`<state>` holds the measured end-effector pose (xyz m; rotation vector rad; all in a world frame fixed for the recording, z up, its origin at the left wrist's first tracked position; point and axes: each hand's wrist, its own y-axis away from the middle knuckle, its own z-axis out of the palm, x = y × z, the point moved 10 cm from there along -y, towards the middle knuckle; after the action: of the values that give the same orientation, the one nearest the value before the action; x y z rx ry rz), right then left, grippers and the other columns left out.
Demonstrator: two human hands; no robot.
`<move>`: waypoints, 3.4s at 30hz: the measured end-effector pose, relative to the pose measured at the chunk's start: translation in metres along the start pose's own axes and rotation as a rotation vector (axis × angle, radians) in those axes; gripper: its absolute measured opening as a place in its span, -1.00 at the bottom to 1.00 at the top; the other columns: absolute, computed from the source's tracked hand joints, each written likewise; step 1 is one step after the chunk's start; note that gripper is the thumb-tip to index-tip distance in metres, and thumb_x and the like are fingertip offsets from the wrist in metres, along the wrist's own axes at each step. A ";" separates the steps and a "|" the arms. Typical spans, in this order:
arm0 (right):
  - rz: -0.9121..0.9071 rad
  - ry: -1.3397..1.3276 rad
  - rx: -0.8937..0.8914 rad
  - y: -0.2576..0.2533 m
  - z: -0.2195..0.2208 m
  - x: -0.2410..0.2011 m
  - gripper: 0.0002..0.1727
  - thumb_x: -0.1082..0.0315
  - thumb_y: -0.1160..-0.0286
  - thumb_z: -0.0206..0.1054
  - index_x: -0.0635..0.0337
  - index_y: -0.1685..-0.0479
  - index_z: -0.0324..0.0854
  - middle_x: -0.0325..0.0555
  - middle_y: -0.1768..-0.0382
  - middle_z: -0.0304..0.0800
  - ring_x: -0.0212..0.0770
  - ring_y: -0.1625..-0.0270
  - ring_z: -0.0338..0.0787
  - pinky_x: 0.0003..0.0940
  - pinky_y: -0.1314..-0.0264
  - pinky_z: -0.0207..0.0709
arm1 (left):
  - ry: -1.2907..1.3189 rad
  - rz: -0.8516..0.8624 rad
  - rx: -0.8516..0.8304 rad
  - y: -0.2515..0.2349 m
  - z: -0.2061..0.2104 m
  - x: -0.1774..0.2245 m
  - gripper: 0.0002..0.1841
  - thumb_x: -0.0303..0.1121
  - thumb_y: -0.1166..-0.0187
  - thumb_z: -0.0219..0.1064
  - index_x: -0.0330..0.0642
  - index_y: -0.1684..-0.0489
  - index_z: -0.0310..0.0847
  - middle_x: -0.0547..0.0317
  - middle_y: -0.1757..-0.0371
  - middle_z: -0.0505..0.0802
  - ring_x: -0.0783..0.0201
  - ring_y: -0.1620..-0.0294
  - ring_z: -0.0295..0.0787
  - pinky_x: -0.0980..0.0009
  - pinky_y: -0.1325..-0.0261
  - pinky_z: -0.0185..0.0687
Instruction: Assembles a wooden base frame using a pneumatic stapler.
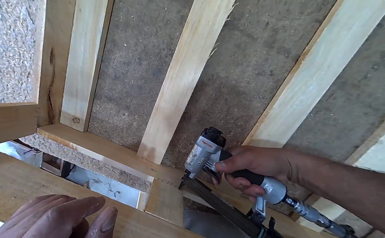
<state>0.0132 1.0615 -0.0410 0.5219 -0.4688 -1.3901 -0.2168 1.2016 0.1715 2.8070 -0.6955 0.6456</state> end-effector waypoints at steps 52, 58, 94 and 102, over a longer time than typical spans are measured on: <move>-0.142 0.221 -0.037 0.033 0.086 -0.036 -0.46 -0.36 -0.47 0.30 -0.06 0.04 0.61 -0.39 0.69 0.52 -0.46 0.71 0.68 -0.46 0.59 0.75 | 0.009 0.040 0.151 0.008 -0.009 0.000 -0.58 0.04 -0.73 0.16 0.00 0.49 0.63 0.36 0.71 0.63 0.50 0.68 0.48 0.46 0.52 0.38; -0.130 0.212 -0.012 0.041 0.079 -0.025 -0.45 -0.37 -0.45 0.32 -0.08 0.05 0.60 -0.40 0.68 0.51 -0.47 0.71 0.67 -0.46 0.61 0.73 | 0.006 0.033 0.145 0.008 -0.010 0.000 -0.57 0.05 -0.74 0.16 -0.02 0.49 0.63 0.34 0.72 0.61 0.48 0.69 0.47 0.45 0.52 0.37; -0.115 0.227 0.042 0.052 0.079 -0.011 -0.42 -0.37 -0.55 0.24 -0.01 -0.01 0.59 -0.32 0.70 0.50 -0.41 0.73 0.68 -0.42 0.58 0.77 | 0.007 0.053 0.200 0.014 -0.011 0.000 -0.63 0.00 -0.70 0.20 -0.02 0.45 0.66 0.39 0.70 0.59 0.53 0.71 0.40 0.48 0.60 0.28; -0.268 0.365 0.306 0.140 0.051 0.029 -0.54 -0.26 -0.37 0.47 -0.04 0.20 0.71 -0.24 0.73 0.56 -0.37 0.75 0.64 -0.44 0.67 0.66 | 0.075 0.067 0.187 0.016 -0.016 -0.001 -0.62 -0.06 -0.73 0.20 -0.13 0.40 0.67 0.35 0.63 0.65 0.59 0.64 0.47 0.56 0.57 0.37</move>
<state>0.0975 1.0435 0.0845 1.0991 -0.3210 -1.4423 -0.2312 1.1925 0.1866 2.9202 -0.7539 0.8654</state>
